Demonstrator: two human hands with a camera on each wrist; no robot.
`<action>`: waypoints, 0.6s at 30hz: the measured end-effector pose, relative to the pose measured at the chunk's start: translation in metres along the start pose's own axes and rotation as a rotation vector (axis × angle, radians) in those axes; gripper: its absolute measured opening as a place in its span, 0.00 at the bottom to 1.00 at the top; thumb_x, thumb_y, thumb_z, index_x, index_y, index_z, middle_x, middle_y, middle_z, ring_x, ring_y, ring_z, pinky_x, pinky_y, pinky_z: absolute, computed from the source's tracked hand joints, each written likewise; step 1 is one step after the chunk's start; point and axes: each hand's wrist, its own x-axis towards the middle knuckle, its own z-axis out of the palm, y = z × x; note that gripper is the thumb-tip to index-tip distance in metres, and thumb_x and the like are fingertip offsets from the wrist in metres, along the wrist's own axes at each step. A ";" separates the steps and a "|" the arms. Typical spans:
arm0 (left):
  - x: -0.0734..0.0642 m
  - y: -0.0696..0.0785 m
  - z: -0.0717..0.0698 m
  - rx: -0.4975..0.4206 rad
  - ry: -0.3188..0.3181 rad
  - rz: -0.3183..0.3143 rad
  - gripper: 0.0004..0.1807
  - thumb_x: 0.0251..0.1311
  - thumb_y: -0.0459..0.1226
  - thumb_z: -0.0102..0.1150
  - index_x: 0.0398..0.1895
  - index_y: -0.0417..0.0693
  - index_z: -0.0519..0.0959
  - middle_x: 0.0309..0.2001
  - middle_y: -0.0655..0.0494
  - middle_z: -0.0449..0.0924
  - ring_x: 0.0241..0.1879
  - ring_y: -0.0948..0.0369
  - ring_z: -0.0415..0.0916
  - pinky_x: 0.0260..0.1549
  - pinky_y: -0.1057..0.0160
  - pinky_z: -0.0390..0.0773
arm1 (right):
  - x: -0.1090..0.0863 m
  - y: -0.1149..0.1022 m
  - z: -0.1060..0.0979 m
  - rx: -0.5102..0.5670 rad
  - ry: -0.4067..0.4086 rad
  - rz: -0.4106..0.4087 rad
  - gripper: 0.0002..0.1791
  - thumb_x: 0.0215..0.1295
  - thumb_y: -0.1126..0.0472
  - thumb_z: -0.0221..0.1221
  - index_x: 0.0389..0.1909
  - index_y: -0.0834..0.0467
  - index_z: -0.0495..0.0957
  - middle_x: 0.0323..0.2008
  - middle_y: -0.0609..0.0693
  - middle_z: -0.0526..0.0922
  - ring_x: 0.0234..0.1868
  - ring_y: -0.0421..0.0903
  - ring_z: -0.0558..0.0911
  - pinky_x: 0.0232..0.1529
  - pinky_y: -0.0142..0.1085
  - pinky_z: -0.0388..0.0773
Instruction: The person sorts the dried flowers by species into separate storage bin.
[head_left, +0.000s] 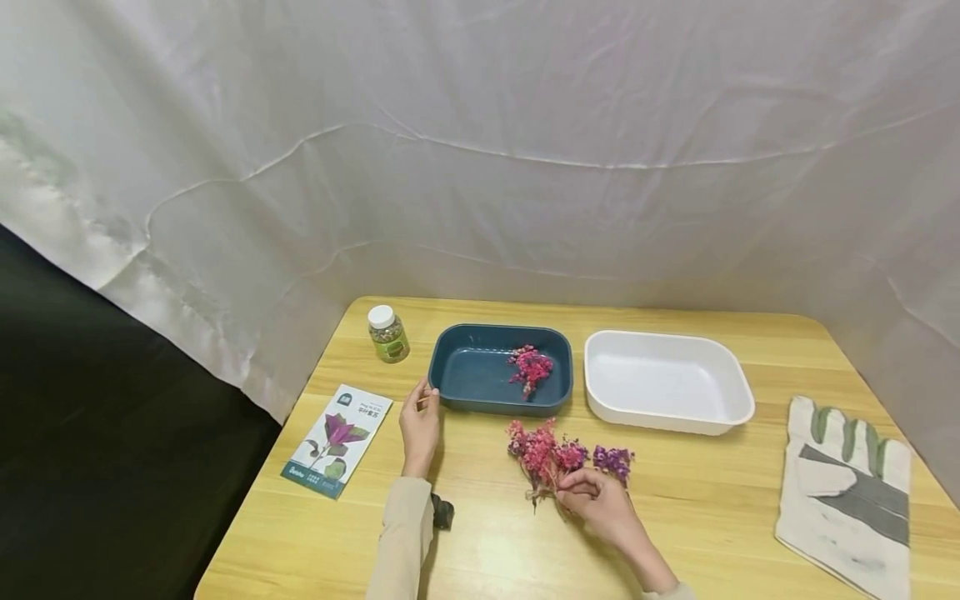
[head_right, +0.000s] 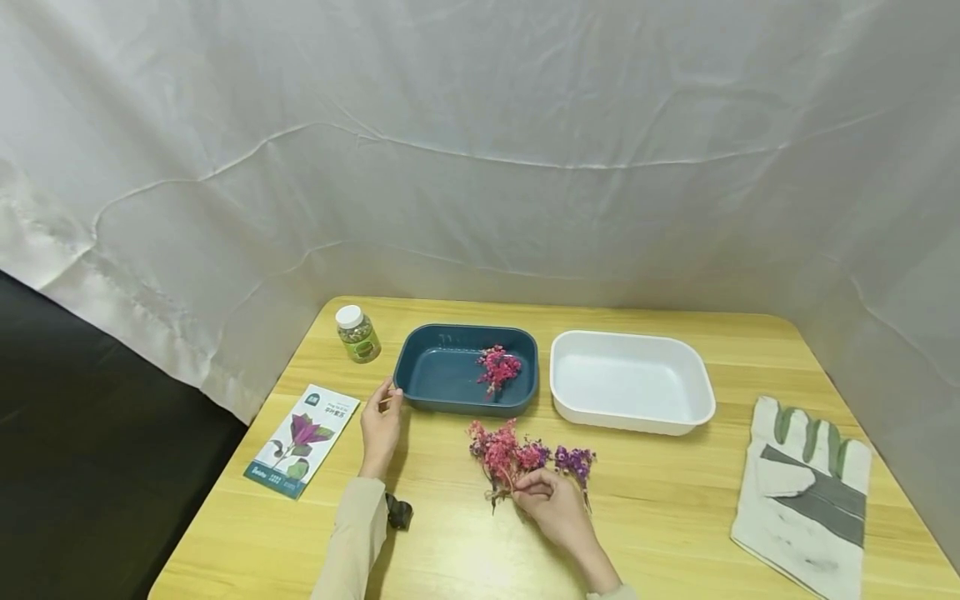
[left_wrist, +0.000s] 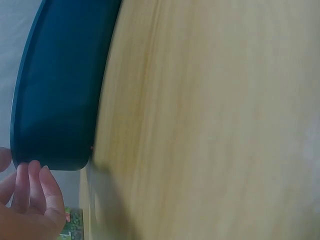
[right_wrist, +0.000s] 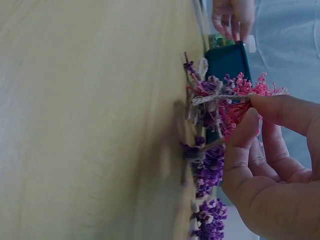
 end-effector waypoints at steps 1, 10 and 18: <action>0.000 0.000 0.000 -0.001 0.001 0.000 0.20 0.67 0.34 0.56 0.61 0.38 0.76 0.45 0.40 0.79 0.45 0.49 0.77 0.40 0.68 0.73 | 0.000 0.000 -0.001 0.010 -0.006 -0.004 0.10 0.54 0.72 0.65 0.37 0.70 0.79 0.35 0.61 0.86 0.33 0.43 0.83 0.34 0.28 0.80; 0.001 0.000 0.000 0.009 -0.002 0.006 0.20 0.67 0.34 0.55 0.61 0.37 0.75 0.45 0.40 0.78 0.46 0.49 0.76 0.43 0.65 0.74 | -0.002 -0.007 -0.006 0.094 -0.041 -0.011 0.13 0.55 0.72 0.62 0.41 0.73 0.76 0.36 0.65 0.85 0.32 0.44 0.83 0.36 0.31 0.82; 0.000 0.000 0.001 0.014 0.001 0.006 0.20 0.67 0.34 0.56 0.60 0.35 0.75 0.45 0.40 0.79 0.46 0.49 0.77 0.43 0.65 0.74 | 0.006 -0.014 -0.005 0.098 -0.006 0.018 0.13 0.56 0.70 0.63 0.43 0.70 0.78 0.36 0.60 0.85 0.33 0.41 0.82 0.35 0.30 0.80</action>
